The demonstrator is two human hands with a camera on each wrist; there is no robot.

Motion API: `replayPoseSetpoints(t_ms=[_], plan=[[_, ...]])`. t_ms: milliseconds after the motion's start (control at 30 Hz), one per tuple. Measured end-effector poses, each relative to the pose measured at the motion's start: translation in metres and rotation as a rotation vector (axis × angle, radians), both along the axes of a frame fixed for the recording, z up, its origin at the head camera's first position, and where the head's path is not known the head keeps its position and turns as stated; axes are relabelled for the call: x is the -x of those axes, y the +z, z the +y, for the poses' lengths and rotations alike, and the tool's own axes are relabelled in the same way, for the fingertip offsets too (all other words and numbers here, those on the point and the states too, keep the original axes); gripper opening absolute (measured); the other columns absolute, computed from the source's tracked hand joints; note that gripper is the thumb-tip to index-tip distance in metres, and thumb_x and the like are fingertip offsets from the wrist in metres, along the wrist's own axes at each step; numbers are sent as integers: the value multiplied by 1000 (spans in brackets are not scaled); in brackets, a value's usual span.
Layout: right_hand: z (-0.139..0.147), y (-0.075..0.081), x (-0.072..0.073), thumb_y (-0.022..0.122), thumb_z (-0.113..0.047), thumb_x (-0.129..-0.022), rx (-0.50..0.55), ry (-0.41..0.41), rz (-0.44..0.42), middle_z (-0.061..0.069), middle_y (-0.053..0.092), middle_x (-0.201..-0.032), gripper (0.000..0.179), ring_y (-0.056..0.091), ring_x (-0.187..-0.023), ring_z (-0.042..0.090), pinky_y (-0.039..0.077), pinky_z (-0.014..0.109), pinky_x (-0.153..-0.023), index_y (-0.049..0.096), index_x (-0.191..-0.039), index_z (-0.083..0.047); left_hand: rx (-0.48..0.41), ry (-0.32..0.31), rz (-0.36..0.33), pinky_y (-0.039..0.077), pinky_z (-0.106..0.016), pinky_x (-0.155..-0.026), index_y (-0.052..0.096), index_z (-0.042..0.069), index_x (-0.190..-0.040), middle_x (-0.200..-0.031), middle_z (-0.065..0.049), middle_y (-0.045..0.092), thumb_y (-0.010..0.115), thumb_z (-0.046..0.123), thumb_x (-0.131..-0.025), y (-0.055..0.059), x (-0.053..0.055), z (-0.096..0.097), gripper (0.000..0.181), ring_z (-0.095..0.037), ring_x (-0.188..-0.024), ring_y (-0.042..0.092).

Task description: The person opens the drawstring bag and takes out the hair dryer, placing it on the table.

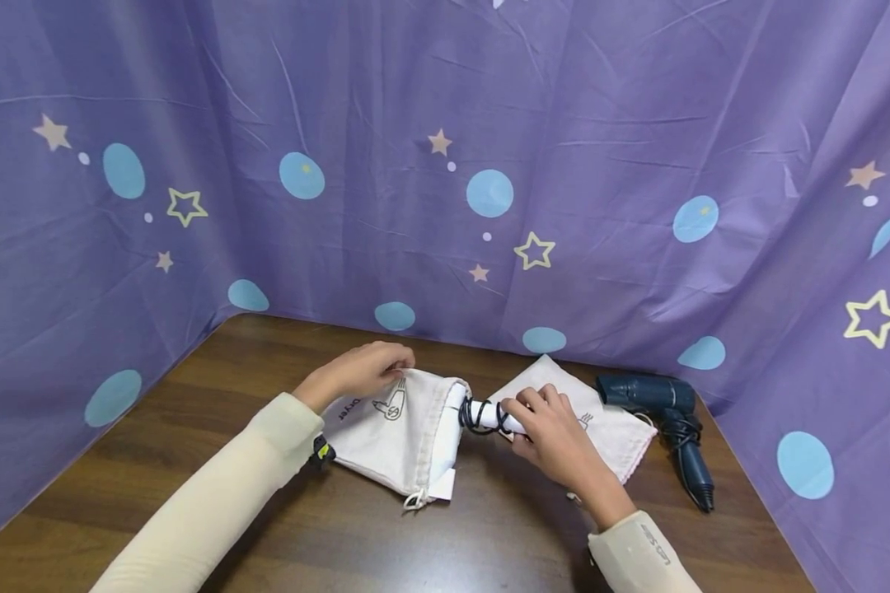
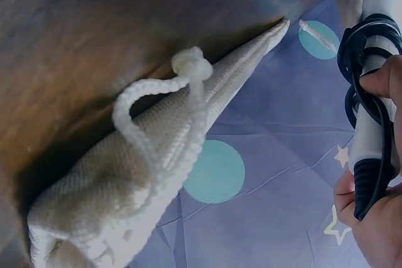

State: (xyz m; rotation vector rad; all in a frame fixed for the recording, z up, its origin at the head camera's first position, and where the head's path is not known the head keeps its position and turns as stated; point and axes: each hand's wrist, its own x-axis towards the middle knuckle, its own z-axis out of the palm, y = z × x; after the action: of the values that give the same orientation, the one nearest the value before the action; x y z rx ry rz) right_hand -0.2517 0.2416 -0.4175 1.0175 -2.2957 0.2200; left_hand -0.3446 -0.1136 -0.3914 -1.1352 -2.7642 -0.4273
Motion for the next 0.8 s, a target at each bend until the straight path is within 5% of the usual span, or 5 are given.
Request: replayPoseSetpoints(t_ms=[133,233,433,667,800], plan=[[0,0,0,80,-13,-72,-5,-6,-5,2,62,-106,48,52,-93,27,42,47,-77,64,-118,-17,60,-11,106,50,-38,-88,64,16,-117,-112,1,61,66,10,-97,4,-15,-1,21,-20,-102,58],[0,0,1,80,-13,-72,-2,-12,-7,2,62,-106,48,53,-93,27,41,47,-77,64,-117,-17,75,-116,132,50,-37,-86,64,16,-112,-108,1,61,71,13,-93,7,-33,-4,20,-18,-100,58],[2,-1,2,81,-12,-70,5,-16,-5,2,63,-105,49,53,-93,27,41,47,-77,64,-116,-17,155,-336,74,49,-27,-78,65,17,-100,-97,4,61,80,26,-87,7,-67,-6,21,-8,-90,57],[1,-1,1,82,-12,-71,8,-18,-15,2,63,-105,48,53,-93,27,42,46,-77,64,-116,-17,272,-352,-15,45,-21,-70,64,22,-94,-93,12,56,89,40,-77,-5,-89,2,35,-3,-82,52],[0,0,0,82,-12,-72,6,-29,-26,2,63,-106,48,53,-93,27,42,47,-78,64,-116,-17,331,-362,15,41,-20,-62,61,23,-86,-85,14,54,90,30,-75,-13,-94,7,32,-2,-72,49]])
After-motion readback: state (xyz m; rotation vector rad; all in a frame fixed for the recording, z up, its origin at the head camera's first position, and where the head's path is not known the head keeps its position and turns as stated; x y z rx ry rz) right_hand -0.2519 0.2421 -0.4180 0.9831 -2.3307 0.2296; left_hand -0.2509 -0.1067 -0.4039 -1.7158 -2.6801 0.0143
